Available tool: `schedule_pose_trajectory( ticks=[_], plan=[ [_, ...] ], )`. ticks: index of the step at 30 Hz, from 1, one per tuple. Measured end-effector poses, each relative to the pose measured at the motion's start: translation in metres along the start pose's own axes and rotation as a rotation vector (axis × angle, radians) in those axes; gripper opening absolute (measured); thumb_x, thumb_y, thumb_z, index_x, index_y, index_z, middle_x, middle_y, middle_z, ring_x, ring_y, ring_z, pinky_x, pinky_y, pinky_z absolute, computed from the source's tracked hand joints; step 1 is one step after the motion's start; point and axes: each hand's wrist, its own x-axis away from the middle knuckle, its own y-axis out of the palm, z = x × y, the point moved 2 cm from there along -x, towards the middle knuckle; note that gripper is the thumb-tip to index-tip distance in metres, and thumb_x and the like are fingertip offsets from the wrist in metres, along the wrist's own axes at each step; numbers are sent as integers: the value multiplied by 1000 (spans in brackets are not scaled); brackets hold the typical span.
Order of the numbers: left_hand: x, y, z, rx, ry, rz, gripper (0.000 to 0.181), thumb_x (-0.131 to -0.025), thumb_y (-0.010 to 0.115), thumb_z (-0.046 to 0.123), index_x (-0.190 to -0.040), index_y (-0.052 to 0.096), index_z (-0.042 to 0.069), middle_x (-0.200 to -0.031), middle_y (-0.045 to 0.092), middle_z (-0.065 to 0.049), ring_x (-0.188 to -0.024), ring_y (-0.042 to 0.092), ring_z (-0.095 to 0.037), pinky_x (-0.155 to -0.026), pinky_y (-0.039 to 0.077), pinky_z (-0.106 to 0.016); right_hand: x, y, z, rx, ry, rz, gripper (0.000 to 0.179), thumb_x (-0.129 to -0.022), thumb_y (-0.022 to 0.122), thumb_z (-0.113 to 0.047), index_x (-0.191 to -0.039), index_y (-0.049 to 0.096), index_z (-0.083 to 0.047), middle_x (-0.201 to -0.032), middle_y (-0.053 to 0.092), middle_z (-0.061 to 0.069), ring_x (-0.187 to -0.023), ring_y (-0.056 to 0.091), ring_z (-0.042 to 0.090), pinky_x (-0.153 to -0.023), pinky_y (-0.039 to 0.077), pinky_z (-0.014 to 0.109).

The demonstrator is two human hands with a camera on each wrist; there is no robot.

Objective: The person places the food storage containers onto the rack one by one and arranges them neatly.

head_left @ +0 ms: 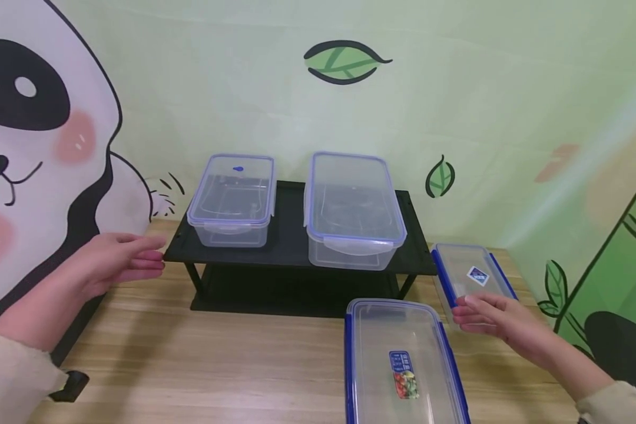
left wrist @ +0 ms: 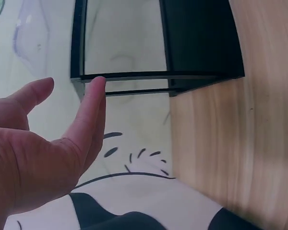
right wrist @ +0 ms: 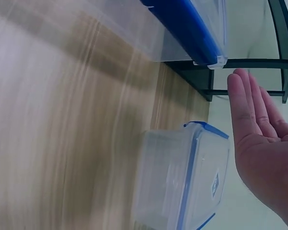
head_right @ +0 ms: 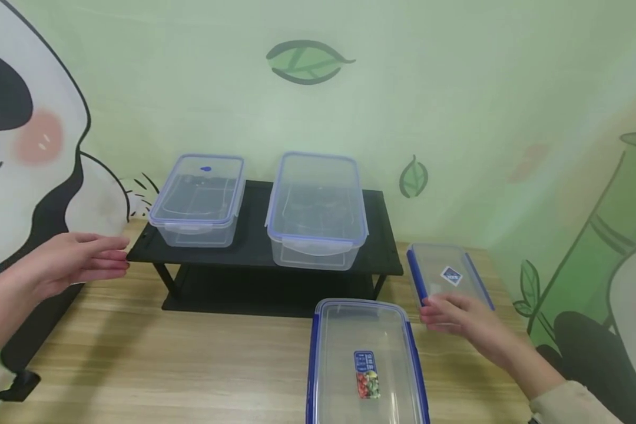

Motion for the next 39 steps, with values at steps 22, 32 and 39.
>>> schedule_pose_trajectory(
  ticks=[22,32,39],
  plan=[
    [-20,18,-30,569,-40,-121,25,-112,57,14,-95,75,14,-94,78,-6,-88,78,-17,-84,66,-29,14,9,40,-64,153,-113,59,-118,43,-33,-146,46,19,-137,67,28,-122,71,33,-103,60,39],
    [-19,19,-29,580,-45,-113,27,-111,56,11,-92,75,13,-92,78,-6,-86,78,-15,-82,66,-27,19,21,56,-250,175,-237,43,-117,46,-25,-139,59,9,-130,72,13,-118,72,27,-105,59,45],
    [-20,20,-28,574,-51,-104,27,-111,56,11,-92,75,13,-91,78,-5,-85,78,-14,-82,66,-26,24,30,62,-359,195,-311,36,-118,42,-23,-134,67,-3,-130,73,11,-118,72,25,-104,60,41]
  ],
)
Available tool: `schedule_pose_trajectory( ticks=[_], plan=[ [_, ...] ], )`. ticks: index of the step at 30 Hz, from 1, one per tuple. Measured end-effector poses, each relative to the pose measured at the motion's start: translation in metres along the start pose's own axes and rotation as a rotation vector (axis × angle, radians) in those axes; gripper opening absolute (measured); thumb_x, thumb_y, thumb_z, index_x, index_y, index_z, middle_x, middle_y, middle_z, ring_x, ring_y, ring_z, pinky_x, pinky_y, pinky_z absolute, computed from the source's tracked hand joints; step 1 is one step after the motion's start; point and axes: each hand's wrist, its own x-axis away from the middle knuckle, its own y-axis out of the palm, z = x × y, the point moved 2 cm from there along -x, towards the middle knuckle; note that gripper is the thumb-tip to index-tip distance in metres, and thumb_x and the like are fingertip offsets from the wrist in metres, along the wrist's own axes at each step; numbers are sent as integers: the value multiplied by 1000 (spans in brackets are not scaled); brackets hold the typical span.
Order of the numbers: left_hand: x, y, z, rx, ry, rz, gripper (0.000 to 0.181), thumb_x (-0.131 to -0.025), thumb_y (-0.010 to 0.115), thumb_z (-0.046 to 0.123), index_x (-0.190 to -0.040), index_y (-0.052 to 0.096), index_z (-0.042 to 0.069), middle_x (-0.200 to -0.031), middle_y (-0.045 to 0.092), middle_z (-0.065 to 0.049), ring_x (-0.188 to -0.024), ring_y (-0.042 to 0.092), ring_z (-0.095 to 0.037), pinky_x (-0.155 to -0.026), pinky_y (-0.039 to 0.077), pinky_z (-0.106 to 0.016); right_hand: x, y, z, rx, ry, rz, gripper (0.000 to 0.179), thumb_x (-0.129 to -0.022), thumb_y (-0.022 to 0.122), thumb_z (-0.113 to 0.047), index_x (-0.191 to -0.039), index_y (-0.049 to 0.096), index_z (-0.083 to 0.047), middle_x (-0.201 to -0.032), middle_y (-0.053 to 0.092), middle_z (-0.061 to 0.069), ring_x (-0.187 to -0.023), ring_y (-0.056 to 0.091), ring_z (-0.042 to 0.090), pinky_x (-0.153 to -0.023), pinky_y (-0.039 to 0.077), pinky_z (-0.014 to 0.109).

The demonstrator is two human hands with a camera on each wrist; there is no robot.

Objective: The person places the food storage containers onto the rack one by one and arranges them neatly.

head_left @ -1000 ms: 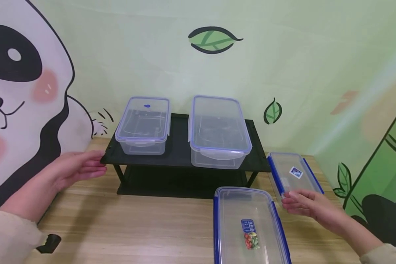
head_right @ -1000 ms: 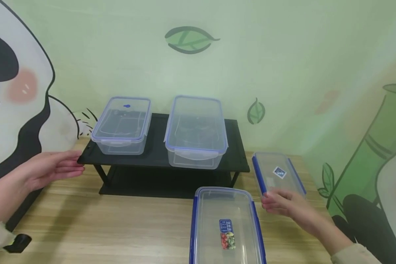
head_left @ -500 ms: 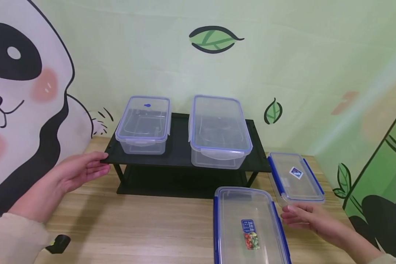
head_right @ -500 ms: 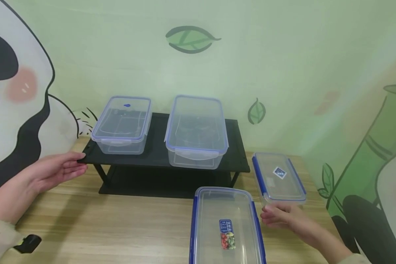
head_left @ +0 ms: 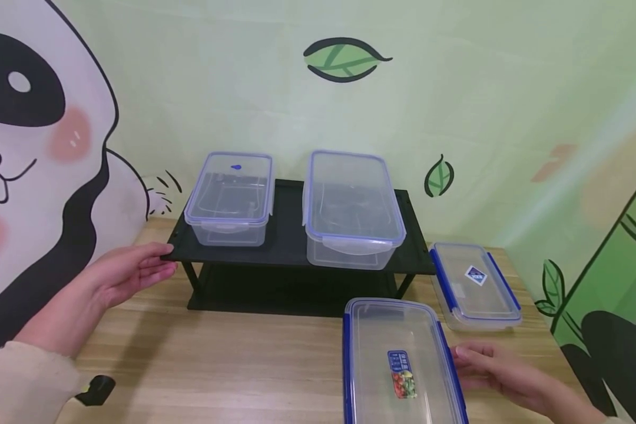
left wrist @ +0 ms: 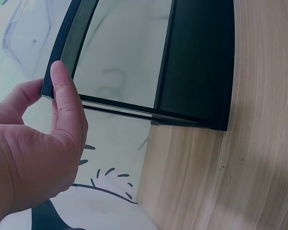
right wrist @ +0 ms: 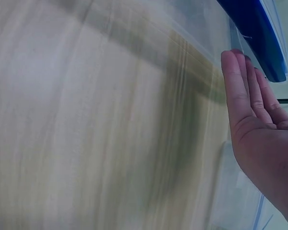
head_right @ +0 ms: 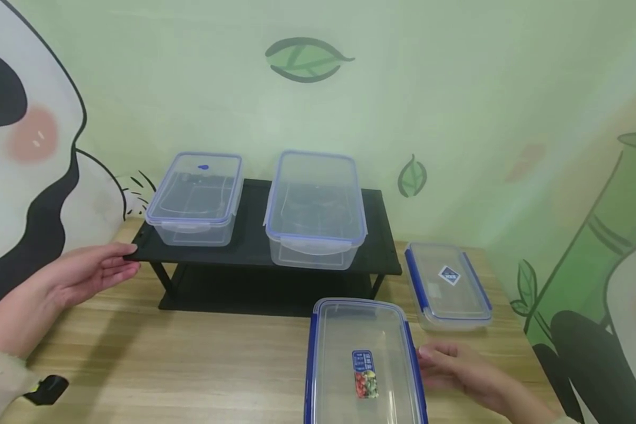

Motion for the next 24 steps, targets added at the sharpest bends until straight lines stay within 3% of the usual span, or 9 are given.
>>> schedule_pose_trajectory(
  ticks=[6,16,24],
  plan=[
    [0,0,0,-5,-1,11,26,-111,57,11,-92,75,13,-90,78,-5,-85,78,-14,-82,66,-27,3,5,7,-55,39,-32,35,-118,42,-22,-135,67,-4,-128,74,9,-118,72,24,-105,59,40],
    [1,1,1,-12,-3,15,25,-111,57,12,-92,74,13,-91,78,-5,-85,78,-15,-82,66,-27,1,15,13,-34,68,-33,43,-117,45,-21,-148,52,8,-130,73,9,-119,71,26,-105,59,42],
    [1,0,0,-6,-7,14,24,-111,58,13,-93,73,13,-92,79,-5,-85,78,-15,-82,66,-28,-3,17,16,-11,78,16,37,-116,49,-21,-142,58,4,-124,74,9,-114,73,24,-103,61,41]
  ],
)
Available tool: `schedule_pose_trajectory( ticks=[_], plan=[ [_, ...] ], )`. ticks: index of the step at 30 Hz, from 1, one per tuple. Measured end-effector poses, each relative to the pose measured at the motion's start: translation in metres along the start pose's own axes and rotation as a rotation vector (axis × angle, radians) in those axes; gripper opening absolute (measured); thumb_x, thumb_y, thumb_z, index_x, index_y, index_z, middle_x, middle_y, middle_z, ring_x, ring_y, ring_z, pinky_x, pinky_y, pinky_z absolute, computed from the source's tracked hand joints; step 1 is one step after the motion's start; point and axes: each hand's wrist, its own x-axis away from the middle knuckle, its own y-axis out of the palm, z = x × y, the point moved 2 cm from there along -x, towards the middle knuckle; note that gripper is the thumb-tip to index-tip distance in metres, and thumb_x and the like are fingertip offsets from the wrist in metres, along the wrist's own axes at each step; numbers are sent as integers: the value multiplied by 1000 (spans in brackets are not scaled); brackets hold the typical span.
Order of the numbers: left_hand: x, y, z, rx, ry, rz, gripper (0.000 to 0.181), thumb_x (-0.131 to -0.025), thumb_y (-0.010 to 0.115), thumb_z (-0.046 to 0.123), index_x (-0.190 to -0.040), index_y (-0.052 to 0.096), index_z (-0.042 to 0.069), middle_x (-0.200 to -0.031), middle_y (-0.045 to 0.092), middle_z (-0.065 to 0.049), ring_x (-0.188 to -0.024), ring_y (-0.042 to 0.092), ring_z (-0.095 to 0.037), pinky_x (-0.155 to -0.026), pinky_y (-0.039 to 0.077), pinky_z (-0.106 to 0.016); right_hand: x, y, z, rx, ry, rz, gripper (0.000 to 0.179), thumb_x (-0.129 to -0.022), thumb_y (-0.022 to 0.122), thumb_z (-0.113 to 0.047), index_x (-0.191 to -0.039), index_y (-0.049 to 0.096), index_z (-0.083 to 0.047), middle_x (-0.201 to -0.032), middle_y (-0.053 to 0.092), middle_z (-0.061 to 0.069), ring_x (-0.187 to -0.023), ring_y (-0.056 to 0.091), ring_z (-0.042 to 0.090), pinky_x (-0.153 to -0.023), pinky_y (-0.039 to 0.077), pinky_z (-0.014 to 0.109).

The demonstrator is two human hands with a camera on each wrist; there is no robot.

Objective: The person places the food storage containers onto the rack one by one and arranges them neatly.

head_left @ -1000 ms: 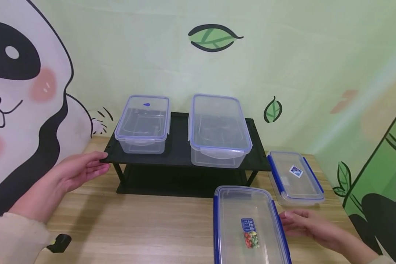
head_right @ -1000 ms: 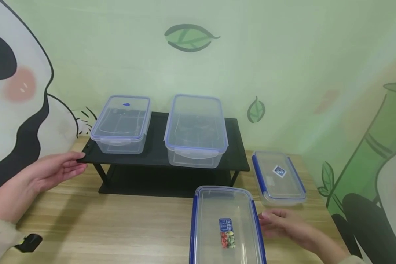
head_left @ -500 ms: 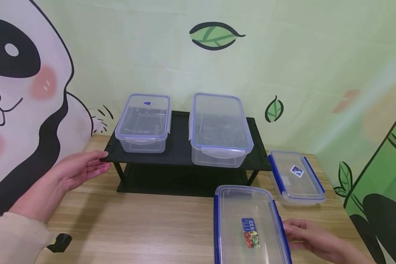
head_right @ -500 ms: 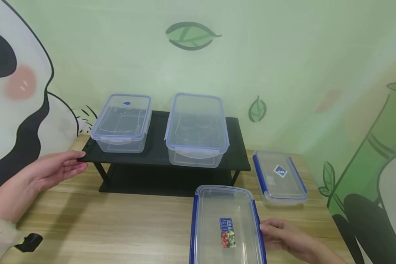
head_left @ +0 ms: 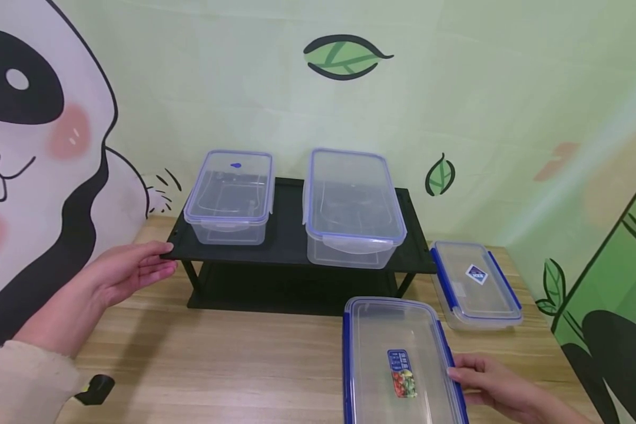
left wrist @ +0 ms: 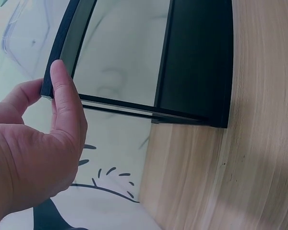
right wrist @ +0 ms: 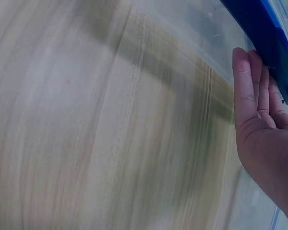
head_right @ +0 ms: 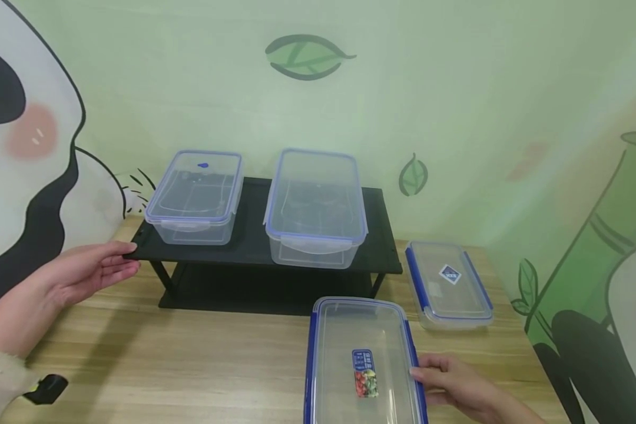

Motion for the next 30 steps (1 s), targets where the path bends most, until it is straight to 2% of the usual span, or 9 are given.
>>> schedule_pose_trajectory(
  ticks=[12,23,30],
  plan=[
    [0,2,2,-42,16,11,17,-109,60,10,-95,69,11,-90,78,-6,-83,78,-14,-82,66,-28,-4,7,2,-47,-6,-33,41,-117,46,-23,-146,55,5,-128,73,8,-117,72,23,-106,59,41],
    [1,3,1,-52,25,12,19,-110,59,11,-94,70,12,-89,78,-5,-83,78,-14,-81,66,-27,-7,14,-1,-63,6,-23,46,-116,47,-25,-149,51,8,-128,73,8,-116,71,20,-108,57,37],
    [2,3,2,-54,26,12,19,-110,59,11,-94,70,12,-90,78,-5,-83,78,-14,-81,66,-27,-10,20,-2,-91,-17,-87,41,-117,44,-23,-147,54,4,-129,73,9,-117,71,21,-108,57,37]
  ],
)
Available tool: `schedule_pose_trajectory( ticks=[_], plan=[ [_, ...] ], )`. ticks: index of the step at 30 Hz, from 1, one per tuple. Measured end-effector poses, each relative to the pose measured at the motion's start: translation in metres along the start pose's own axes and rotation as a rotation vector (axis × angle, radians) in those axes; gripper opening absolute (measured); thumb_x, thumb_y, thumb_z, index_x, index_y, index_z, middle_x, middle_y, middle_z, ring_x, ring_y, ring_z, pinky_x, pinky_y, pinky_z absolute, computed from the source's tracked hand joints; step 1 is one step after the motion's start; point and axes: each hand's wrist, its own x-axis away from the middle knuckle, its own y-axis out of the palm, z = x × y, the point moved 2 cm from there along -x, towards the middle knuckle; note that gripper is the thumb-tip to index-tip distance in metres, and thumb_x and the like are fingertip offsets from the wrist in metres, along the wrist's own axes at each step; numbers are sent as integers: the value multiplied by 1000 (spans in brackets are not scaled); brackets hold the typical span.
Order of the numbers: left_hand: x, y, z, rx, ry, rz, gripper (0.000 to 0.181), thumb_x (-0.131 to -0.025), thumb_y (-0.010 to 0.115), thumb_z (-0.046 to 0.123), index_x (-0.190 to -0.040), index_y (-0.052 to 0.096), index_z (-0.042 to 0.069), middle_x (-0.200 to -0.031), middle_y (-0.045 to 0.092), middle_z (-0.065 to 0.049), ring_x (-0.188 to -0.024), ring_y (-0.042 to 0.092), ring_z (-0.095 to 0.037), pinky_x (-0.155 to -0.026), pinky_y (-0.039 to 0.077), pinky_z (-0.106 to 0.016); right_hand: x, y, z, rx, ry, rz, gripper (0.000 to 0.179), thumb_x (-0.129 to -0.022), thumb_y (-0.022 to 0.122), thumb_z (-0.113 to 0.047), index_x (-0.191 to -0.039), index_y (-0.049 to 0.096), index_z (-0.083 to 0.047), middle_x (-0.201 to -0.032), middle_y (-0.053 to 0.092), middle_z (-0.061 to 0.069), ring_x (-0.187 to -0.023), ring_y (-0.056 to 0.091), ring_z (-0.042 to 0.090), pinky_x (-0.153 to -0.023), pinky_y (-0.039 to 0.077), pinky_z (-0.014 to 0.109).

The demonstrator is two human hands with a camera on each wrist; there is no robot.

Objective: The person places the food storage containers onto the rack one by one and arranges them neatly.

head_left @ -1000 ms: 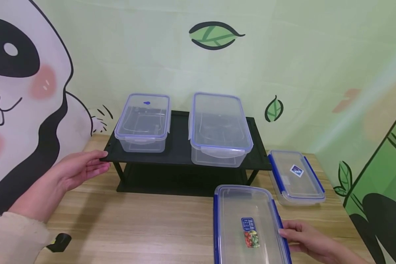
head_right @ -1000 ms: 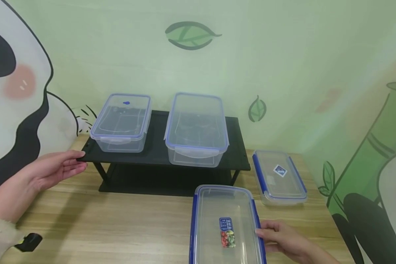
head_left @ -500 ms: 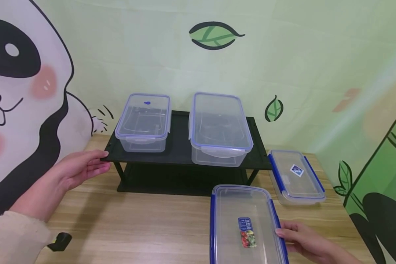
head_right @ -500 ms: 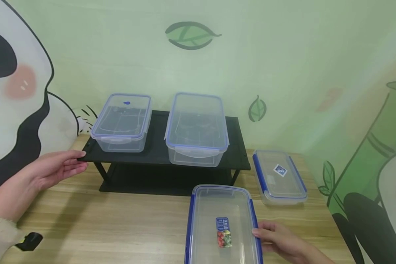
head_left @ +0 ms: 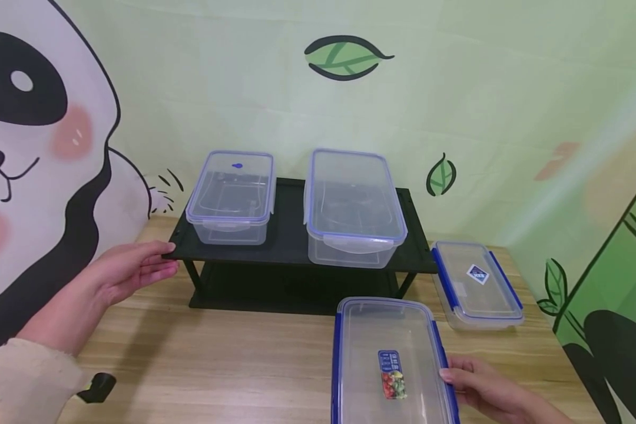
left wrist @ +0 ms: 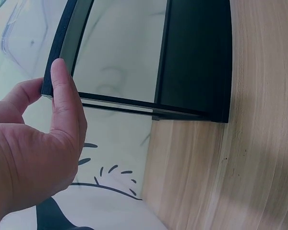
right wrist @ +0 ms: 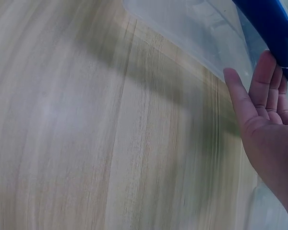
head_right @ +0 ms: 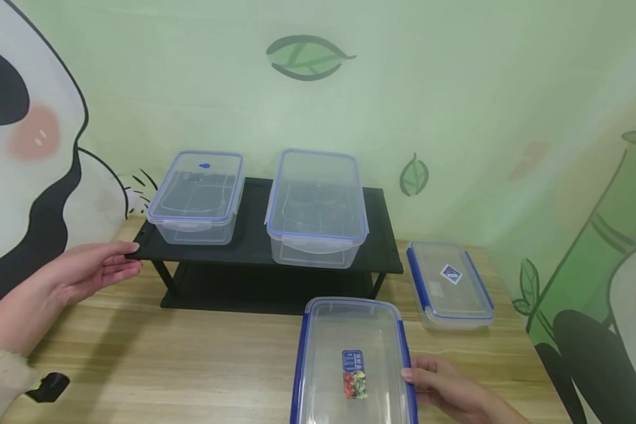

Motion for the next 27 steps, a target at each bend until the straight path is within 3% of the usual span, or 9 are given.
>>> schedule_pose_trajectory(
  ticks=[7,19,27],
  plan=[
    [1,0,1,-12,7,-2,19,-110,59,11,-95,70,12,-91,78,-5,-84,78,-14,-82,66,-27,-3,3,-2,1,-12,-27,42,-118,43,-24,-148,53,3,-130,72,9,-116,71,20,-108,57,35],
    [1,0,1,-23,9,-3,19,-110,58,12,-95,70,12,-91,78,-4,-84,78,-14,-82,66,-27,-10,3,1,10,-8,-3,48,-117,42,-25,-150,49,9,-132,72,11,-118,70,22,-108,57,36],
    [-1,-1,0,-17,9,-5,19,-110,58,11,-95,70,12,-90,78,-4,-84,78,-14,-82,66,-27,-14,12,-1,57,9,77,60,-116,49,-28,-156,37,14,-135,69,12,-119,66,23,-108,57,37]
  ],
)
